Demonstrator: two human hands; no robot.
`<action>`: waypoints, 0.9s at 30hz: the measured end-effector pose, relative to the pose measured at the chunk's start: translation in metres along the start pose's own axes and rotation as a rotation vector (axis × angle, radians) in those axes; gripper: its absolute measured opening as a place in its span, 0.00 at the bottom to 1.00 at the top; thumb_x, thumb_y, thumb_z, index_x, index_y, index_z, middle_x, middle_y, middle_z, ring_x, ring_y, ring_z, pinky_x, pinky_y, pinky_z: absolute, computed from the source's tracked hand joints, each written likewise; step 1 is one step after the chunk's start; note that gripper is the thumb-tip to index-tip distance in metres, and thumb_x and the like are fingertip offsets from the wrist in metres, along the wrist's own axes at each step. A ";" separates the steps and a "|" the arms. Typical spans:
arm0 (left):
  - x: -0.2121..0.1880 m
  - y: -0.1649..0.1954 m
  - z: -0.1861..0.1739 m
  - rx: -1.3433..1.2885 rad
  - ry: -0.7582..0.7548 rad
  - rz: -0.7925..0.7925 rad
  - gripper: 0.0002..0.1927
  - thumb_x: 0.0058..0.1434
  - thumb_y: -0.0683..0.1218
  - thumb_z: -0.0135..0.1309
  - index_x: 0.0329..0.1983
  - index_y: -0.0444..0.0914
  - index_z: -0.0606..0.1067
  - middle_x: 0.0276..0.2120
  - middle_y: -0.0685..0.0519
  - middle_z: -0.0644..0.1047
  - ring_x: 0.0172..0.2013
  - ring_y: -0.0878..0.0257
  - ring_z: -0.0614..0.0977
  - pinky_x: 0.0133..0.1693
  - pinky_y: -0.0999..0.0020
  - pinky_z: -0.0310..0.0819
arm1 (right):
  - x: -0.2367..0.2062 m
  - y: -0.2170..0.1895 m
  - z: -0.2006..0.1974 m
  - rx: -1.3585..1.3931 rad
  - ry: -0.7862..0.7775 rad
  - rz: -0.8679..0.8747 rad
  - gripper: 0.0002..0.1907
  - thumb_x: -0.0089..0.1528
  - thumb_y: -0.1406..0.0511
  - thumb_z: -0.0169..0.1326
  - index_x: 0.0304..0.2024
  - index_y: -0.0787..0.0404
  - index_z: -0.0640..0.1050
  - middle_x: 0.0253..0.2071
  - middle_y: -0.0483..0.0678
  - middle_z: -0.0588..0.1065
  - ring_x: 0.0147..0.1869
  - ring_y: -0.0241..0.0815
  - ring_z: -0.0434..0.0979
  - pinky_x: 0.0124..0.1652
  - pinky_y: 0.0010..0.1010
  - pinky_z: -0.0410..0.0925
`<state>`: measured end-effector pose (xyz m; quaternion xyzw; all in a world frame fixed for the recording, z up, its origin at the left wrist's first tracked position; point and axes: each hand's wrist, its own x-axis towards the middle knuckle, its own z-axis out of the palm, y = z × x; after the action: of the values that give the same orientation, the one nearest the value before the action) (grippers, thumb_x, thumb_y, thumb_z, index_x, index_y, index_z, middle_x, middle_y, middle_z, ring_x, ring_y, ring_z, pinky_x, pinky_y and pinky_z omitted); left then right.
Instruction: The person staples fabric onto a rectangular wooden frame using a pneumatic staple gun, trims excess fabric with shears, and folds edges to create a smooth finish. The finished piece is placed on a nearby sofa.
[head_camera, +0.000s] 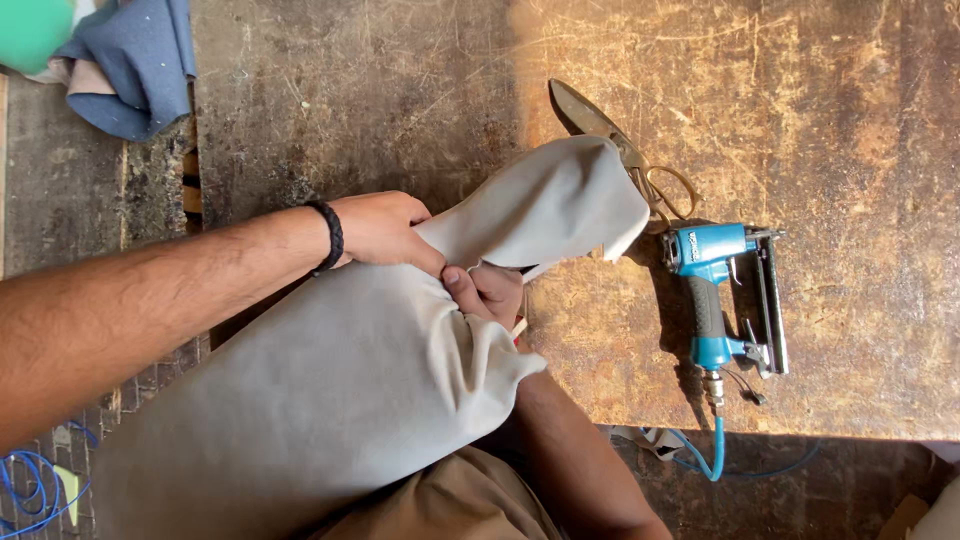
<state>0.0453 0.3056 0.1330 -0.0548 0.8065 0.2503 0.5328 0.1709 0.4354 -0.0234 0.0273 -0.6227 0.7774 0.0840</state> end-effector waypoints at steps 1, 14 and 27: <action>-0.001 -0.002 -0.010 -0.041 0.024 -0.041 0.36 0.35 0.56 0.68 0.47 0.31 0.82 0.40 0.44 0.86 0.38 0.57 0.88 0.38 0.62 0.83 | 0.013 0.007 0.012 0.098 -0.025 0.057 0.24 0.68 0.64 0.60 0.20 0.67 0.70 0.16 0.45 0.63 0.21 0.34 0.56 0.24 0.32 0.54; 0.015 -0.004 -0.002 0.377 0.182 -0.102 0.51 0.34 0.69 0.70 0.51 0.28 0.74 0.47 0.39 0.81 0.46 0.51 0.85 0.45 0.61 0.81 | 0.020 0.041 -0.002 0.407 -0.233 -0.138 0.19 0.70 0.63 0.58 0.27 0.70 0.79 0.24 0.45 0.75 0.29 0.35 0.72 0.28 0.34 0.66; 0.026 0.005 -0.010 0.622 0.219 -0.189 0.35 0.41 0.62 0.67 0.40 0.28 0.81 0.40 0.39 0.83 0.41 0.49 0.87 0.43 0.57 0.81 | 0.020 0.038 -0.020 -0.163 -0.389 0.171 0.15 0.66 0.61 0.61 0.31 0.66 0.80 0.25 0.52 0.76 0.25 0.37 0.72 0.27 0.30 0.65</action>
<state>0.0237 0.3105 0.1145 0.0093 0.8879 -0.0653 0.4552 0.1459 0.4493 -0.0613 0.1170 -0.6881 0.7089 -0.1020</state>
